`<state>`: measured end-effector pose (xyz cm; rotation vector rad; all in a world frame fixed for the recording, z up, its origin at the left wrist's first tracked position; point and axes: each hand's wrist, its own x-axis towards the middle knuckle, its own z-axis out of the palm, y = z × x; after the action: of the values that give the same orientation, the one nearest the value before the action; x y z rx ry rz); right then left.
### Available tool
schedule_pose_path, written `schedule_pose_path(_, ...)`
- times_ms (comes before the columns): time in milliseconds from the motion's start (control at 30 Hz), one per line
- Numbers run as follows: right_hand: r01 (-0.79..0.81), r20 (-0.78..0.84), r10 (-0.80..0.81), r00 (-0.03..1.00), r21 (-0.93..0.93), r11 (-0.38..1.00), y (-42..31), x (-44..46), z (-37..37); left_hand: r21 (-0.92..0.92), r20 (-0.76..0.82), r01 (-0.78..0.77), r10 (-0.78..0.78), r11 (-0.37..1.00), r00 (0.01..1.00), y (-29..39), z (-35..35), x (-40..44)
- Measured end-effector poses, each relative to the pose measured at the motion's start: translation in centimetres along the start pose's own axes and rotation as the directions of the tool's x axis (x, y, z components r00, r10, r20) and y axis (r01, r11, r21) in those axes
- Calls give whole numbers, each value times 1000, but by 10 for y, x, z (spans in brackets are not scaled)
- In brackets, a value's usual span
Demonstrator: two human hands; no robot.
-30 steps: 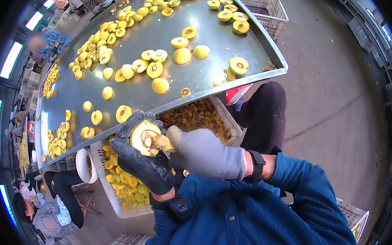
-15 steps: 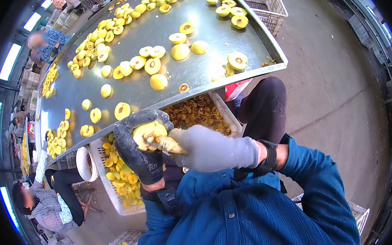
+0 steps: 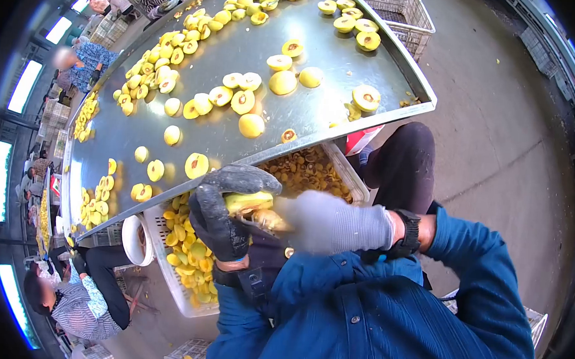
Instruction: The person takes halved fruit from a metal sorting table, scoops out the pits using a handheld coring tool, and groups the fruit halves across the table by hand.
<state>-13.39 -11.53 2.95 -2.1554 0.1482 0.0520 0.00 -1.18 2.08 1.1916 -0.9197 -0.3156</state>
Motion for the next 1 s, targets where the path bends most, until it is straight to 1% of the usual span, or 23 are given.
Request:
schedule_pose_path(33,92,-99,-105,989,-130,987,7,2,4,102,52,-24,19,995,998,7,-2,4)
schedule_pose_path(67,82,-64,-92,994,-147,986,9,6,2,201,102,-50,30,978,994,12,-3,5)
schedule_pose_path(100,79,-52,-82,995,-58,995,7,6,2,242,-16,-4,8,970,1000,14,1,4)
schedule_pose_path(167,99,-34,-95,995,178,979,8,10,6,20,26,33,-33,999,999,-4,-14,-2)
schedule_pose_path(233,119,-21,-123,992,466,877,19,11,22,-173,62,39,-29,984,998,-22,-17,-8)
schedule_pose_path(333,80,67,-88,994,113,990,26,16,18,-491,180,34,63,871,982,-37,-10,-5)
schedule_pose_path(367,150,-5,-151,989,-21,988,25,13,15,-561,183,15,106,828,977,-41,-4,-2)
schedule_pose_path(433,180,-107,-193,975,-125,976,36,17,22,-541,-28,28,-51,841,998,-35,13,-9)
schedule_pose_path(467,194,-157,-221,962,-172,966,42,20,27,-576,-173,85,-223,813,959,-35,15,-8)
schedule_pose_path(533,245,-293,-336,895,-307,920,75,36,37,-684,-435,117,-532,720,727,-35,18,-6)
schedule_pose_path(567,198,-288,-286,914,-298,934,91,40,46,-471,-542,110,-385,875,747,-39,14,-8)
schedule_pose_path(600,153,-281,-238,930,-293,944,109,43,52,-173,-577,120,-199,978,792,-43,6,-10)
schedule_pose_path(633,17,-125,-77,989,-426,905,145,46,70,143,-591,112,-6,983,807,-47,-2,-13)
schedule_pose_path(667,-94,-3,112,994,-569,817,179,44,87,-121,-648,132,-179,984,741,-43,-21,-12)
schedule_pose_path(700,-98,31,137,990,-550,829,199,29,91,-376,-680,96,-345,922,646,-39,-41,-11)
schedule_pose_path(733,-103,68,163,984,-530,842,211,19,93,-126,-459,98,-146,987,876,-69,-104,-25)
schedule_pose_path(767,-152,15,184,983,-498,854,218,21,95,-130,-642,72,-139,989,754,-53,-104,-29)
schedule_pose_path(800,-205,-37,212,977,-459,864,224,22,98,-18,-723,123,-98,992,684,-55,-129,-37)
schedule_pose_path(833,-262,-90,248,965,-413,872,227,22,100,270,-738,215,59,938,672,-62,-156,-48)
schedule_pose_path(867,-271,-107,249,963,-389,881,227,21,99,697,-561,279,261,660,785,-74,-196,-58)
schedule_pose_path(933,-287,-146,251,957,-340,896,220,24,93,800,-567,427,294,422,770,-90,-215,-49)
schedule_pose_path(967,-232,-138,195,971,-342,911,225,22,97,849,-470,325,314,418,825,-92,-205,-34)
schedule_pose_path(1000,-244,-141,210,967,-305,921,223,19,98,869,-361,205,295,450,885,-92,-182,-14)
